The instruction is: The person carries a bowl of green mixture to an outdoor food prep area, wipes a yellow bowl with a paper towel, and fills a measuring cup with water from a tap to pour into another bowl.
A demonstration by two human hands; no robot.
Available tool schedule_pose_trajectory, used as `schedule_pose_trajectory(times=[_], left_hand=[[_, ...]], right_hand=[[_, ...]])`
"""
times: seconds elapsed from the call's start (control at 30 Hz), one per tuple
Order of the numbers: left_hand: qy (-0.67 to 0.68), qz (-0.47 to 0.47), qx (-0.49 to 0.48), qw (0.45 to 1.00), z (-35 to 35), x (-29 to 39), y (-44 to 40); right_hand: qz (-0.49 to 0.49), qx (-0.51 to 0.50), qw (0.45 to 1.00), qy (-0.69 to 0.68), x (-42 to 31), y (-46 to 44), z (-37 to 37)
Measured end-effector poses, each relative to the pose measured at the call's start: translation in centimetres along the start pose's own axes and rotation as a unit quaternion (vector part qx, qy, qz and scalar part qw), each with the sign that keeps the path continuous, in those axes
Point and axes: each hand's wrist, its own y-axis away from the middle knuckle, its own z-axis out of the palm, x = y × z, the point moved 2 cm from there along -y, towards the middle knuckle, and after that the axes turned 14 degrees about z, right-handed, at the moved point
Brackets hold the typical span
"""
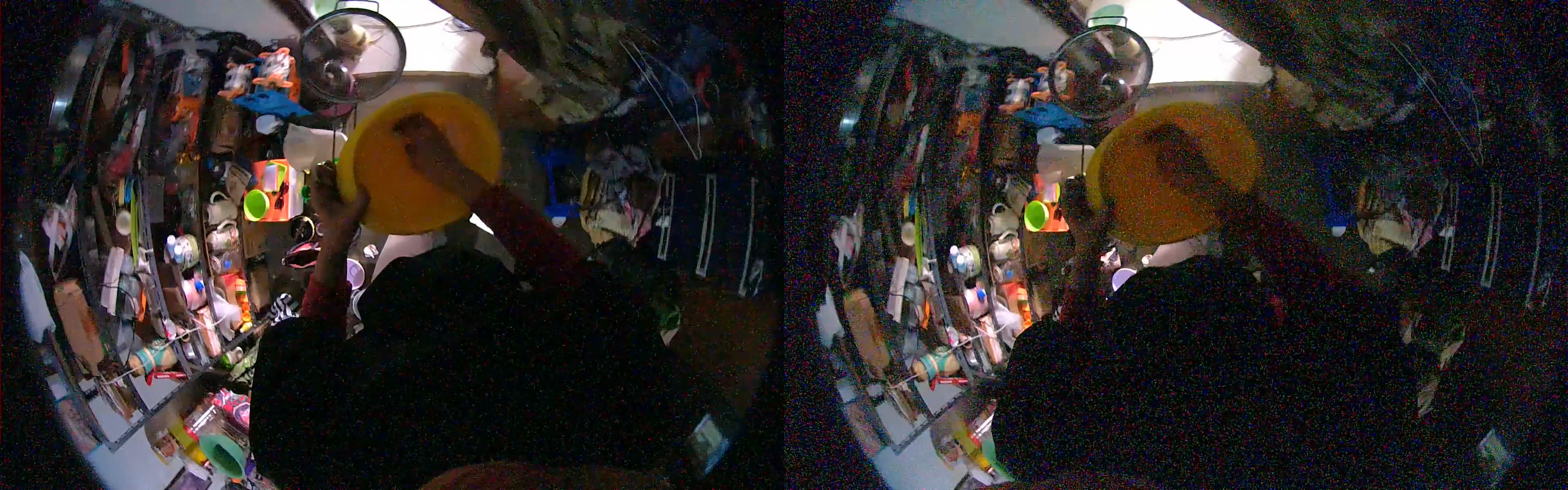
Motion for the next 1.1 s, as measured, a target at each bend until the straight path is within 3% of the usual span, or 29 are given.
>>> schedule_pose_trajectory(times=[0.07,0.1,0.13,0.23,0.33,0.4,0.43,0.67,0.8,0.97,1.07,1.1], left_hand=[[0.023,-0.012,0.051,0.998,-3.0,-1.5,-2.6],[0.001,0.052,0.041,0.998,-5.4,-3.9,-3.6],[-0.02,0.049,0.052,0.997,-7.0,-4.4,-4.6],[-0.033,0.041,0.088,0.995,-10.3,-5.5,-8.1],[-0.014,0.069,0.11,0.991,-10.1,-4.4,-12.1],[-0.035,0.102,0.059,0.992,-9.6,-4.2,-15.1],[0.047,0.083,0.092,0.991,-9.0,-5.3,-16.5],[0.021,0.093,0.088,0.992,-4.2,-10.1,-28.2],[0.069,0.065,0.088,0.992,0.7,-13.6,-37.4],[0.122,0.014,0.085,0.989,7.7,-19.3,-50.8],[0.186,0.032,0.08,0.979,11.7,-22.7,-58.5],[0.192,0.023,0.082,0.978,12.9,-23.7,-60.8]], right_hand=[[-0.043,-0.024,0.999,0.0,-3.1,-4.5,1.9],[-0.054,-0.031,0.998,0.006,-4.1,-6.4,2.6],[-0.063,-0.036,0.997,0.018,-5.5,-8.9,3.1],[-0.055,0.009,0.997,0.058,-5.7,-16.0,1.4],[-0.041,0.084,0.991,0.1,-4.8,-23.5,-2.5],[-0.031,0.135,0.983,0.122,-4.0,-28.1,-5.5],[-0.025,0.158,0.979,0.13,-3.5,-30.4,-6.8],[-0.009,0.326,0.933,0.153,2.7,-43.2,-18.4],[-0.011,0.467,0.87,0.16,8.0,-49.0,-29.2],[-0.065,0.66,0.72,0.204,10.8,-54.5,-45.1],[-0.136,0.705,0.622,0.312,9.1,-59.4,-50.0],[-0.161,0.679,0.631,0.338,8.6,-61.8,-49.9]])
